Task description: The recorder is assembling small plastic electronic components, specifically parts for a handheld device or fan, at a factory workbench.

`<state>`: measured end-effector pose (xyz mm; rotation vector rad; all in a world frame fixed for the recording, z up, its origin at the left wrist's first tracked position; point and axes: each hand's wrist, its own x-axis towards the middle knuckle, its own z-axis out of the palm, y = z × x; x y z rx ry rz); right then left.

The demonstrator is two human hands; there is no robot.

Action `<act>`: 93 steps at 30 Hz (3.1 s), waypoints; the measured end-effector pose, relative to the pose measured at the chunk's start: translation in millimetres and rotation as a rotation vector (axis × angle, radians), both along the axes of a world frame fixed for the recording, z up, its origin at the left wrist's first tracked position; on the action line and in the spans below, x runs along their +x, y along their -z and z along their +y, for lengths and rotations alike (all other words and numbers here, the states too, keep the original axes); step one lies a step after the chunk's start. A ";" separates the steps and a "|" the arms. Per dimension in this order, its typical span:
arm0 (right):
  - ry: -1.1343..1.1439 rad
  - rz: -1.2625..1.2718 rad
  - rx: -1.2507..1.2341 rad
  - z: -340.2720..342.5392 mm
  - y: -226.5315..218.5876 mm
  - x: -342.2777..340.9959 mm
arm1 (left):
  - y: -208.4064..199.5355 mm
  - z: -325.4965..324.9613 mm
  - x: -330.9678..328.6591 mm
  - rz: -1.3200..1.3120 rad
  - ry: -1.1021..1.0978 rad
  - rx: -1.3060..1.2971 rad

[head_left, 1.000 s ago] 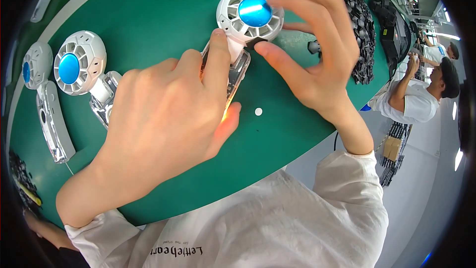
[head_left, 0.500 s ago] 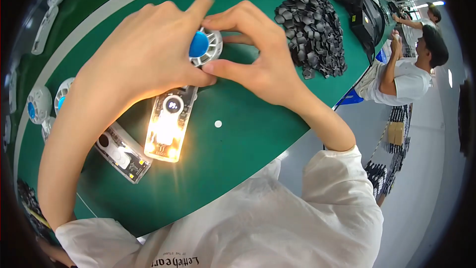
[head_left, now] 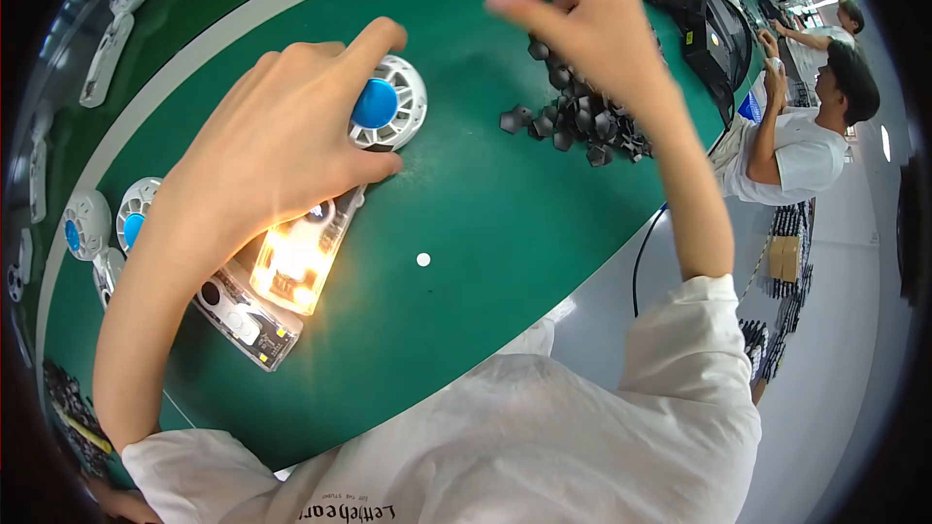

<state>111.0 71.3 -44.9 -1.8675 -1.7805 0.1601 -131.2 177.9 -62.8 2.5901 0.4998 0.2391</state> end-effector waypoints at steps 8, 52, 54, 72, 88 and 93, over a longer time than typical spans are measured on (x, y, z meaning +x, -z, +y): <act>0.098 -0.415 -0.166 21.0 32.7 95.7 | 16.8 -9.3 -22.6 -0.144 0.172 0.083; -0.393 -0.054 0.237 -43.3 6.5 -46.4 | 23.4 -17.6 -9.9 -0.160 0.044 0.069; -0.371 -0.001 0.234 -43.7 11.6 -50.0 | 22.3 -21.0 -5.6 -0.166 0.040 0.077; -0.341 -0.407 0.099 -42.4 -17.5 -67.9 | 21.0 -27.3 -13.6 -0.238 0.067 0.122; -0.211 0.564 -0.050 -42.2 1.6 -41.9 | -2.3 -35.2 26.4 -0.172 -0.052 0.025; -0.279 0.498 -0.028 -32.2 11.0 -37.8 | -6.9 -36.6 22.5 -0.112 -0.121 -0.012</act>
